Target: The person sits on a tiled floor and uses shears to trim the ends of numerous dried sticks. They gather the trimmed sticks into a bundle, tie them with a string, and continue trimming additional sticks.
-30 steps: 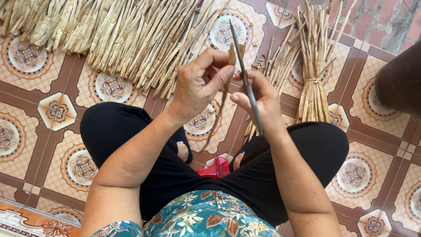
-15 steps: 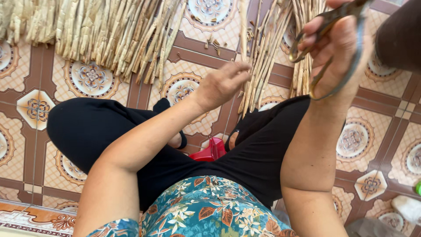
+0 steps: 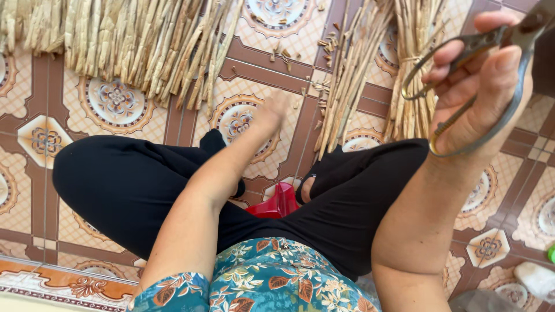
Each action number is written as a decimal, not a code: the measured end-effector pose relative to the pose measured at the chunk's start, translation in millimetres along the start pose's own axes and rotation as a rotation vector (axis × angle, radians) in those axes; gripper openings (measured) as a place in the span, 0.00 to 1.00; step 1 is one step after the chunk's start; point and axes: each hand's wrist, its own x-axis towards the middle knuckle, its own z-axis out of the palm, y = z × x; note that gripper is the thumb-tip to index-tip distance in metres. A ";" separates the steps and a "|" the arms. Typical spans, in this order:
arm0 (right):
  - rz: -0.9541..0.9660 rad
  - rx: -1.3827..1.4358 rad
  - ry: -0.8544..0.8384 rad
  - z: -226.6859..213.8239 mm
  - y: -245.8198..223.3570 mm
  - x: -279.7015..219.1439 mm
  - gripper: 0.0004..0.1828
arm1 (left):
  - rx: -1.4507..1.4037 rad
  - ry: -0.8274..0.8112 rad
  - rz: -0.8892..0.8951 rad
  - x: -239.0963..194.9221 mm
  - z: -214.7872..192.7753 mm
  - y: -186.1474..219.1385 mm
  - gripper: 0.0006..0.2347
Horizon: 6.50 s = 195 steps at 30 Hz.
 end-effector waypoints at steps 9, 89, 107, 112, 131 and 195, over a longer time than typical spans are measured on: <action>0.078 -0.113 -0.014 20.0 8.0 11.2 0.31 | -0.232 0.160 -0.817 -17.8 -48.3 -158.8 0.09; 0.029 0.230 -0.212 128.1 32.5 -16.1 0.25 | -1.005 0.585 0.450 -103.2 -367.0 93.9 0.07; 0.061 0.117 -0.332 128.9 35.5 -22.9 0.27 | -1.525 0.255 0.348 -101.6 -368.1 86.2 0.08; -0.005 -0.081 -0.354 133.5 31.7 -24.8 0.29 | -1.395 0.435 0.381 -106.9 -374.9 77.4 0.08; -0.403 -0.613 -0.355 149.4 22.0 -36.1 0.32 | -0.693 0.900 0.435 -116.2 -389.7 83.8 0.08; -0.200 -0.665 -0.325 155.5 26.8 -32.9 0.24 | -1.309 0.532 0.246 -103.1 -369.9 64.7 0.05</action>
